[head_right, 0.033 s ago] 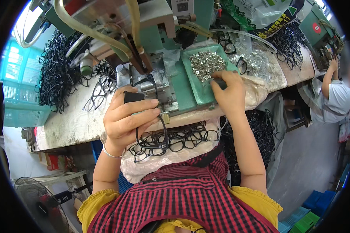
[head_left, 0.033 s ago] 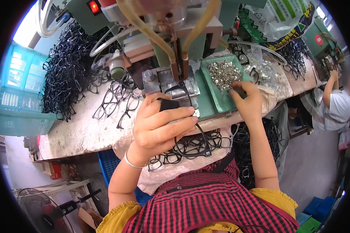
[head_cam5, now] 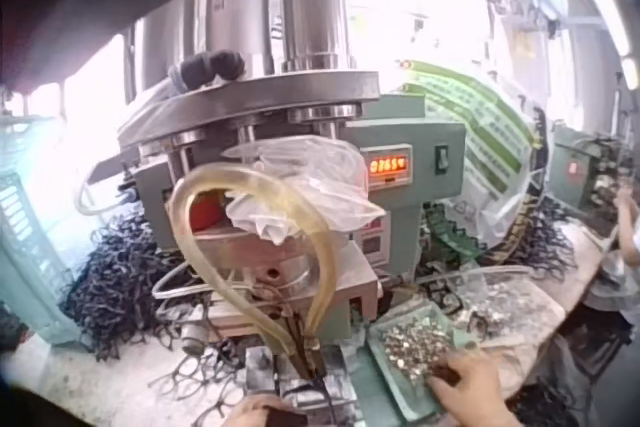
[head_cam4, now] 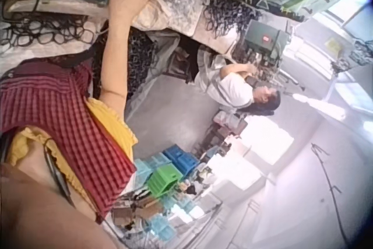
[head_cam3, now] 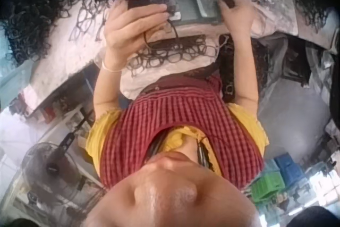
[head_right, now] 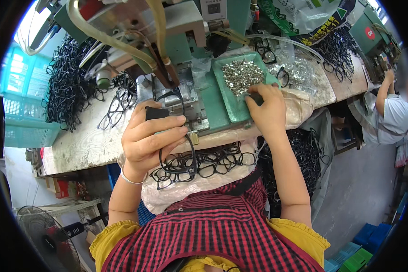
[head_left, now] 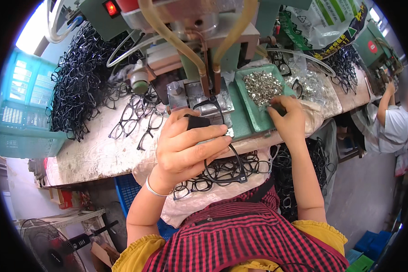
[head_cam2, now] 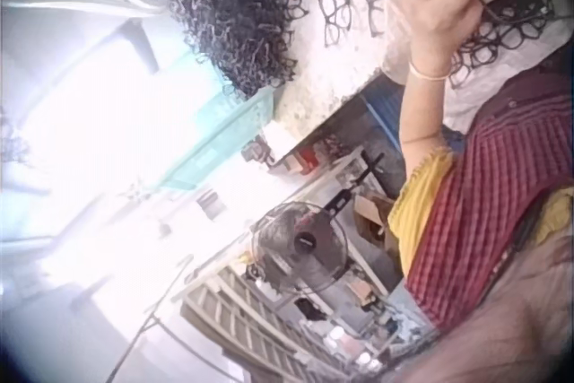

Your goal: The person repeatedly picks up black eyeglass frames and small metal screws, places the frames into a green machine, and presses a lever to secure the screws. The person then removes the assembled glasses and places them on the table, repeating the process for multiple frames.

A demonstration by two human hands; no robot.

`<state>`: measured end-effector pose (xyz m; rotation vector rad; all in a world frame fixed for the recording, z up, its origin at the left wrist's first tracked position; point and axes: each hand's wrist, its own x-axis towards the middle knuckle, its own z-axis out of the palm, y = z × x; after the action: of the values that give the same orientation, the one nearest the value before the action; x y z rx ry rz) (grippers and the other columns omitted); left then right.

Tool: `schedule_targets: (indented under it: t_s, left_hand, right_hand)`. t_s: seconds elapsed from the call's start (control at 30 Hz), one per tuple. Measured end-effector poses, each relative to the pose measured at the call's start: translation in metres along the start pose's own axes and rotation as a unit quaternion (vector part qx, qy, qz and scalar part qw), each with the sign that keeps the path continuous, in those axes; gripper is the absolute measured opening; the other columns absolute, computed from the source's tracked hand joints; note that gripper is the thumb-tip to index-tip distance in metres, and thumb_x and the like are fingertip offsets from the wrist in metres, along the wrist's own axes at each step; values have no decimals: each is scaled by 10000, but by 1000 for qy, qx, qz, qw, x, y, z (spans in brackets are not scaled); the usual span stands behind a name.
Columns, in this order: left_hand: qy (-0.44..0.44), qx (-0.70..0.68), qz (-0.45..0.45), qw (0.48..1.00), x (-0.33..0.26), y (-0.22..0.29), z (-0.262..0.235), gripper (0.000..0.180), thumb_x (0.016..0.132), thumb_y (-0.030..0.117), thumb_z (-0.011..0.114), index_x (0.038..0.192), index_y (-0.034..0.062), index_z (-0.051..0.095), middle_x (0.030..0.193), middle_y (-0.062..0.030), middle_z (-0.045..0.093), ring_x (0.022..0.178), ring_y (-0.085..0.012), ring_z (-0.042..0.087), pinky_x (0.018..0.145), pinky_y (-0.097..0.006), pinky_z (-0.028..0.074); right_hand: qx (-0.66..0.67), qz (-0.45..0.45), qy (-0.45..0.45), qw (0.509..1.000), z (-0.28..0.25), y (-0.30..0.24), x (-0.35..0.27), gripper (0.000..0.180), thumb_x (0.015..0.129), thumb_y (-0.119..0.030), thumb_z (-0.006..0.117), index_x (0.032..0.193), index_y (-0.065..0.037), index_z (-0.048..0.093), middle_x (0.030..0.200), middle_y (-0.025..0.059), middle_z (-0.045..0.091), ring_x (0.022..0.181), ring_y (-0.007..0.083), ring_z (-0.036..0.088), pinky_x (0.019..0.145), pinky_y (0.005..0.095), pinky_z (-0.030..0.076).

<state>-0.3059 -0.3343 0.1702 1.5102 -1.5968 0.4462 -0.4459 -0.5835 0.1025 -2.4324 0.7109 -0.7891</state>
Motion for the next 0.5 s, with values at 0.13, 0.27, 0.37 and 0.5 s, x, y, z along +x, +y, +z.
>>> schedule_targets:
  t_s: [0.13, 0.27, 0.37, 0.5]
  left_hand:
    - [19, 19, -69, 997, -15, 19, 4, 245, 795, 139, 798, 1026, 83, 739, 1098, -108, 729, 1035, -287, 692, 1035, -492, 465]
    - [90, 112, -133, 981, -54, 54, -1, 257, 837, 162, 743, 1066, 58, 689, 1178, -172, 690, 1139, -365, 640, 1094, -503, 407]
    - [235, 248, -188, 921, -66, 37, -46, 156, 896, -21, 594, 1044, -31, 643, 1126, -171, 679, 1078, -305, 641, 1026, -434, 464]
    - [203, 327, -232, 893, -32, -28, -99, 134, 883, -7, 661, 1006, 10, 713, 1189, -122, 681, 1114, -237, 607, 1006, -348, 438]
  right_hand:
    - [-109, -53, 27, 992, 16, -1, 2, 85, 756, -122, 703, 809, -55, 710, 851, 127, 641, 898, 356, 590, 883, 439, 472]
    - [-8, 30, 93, 995, 23, 11, -12, 127, 793, -125, 714, 875, -32, 686, 824, 116, 660, 806, 278, 637, 769, 378, 502]
    - [85, 62, 105, 989, 17, 14, -15, 117, 860, -37, 665, 970, -6, 693, 854, 74, 680, 810, 166, 638, 808, 293, 487]
    - [121, -1, 82, 989, 22, -12, -1, 151, 868, -31, 669, 1010, -20, 719, 947, 91, 711, 902, 195, 660, 847, 297, 492]
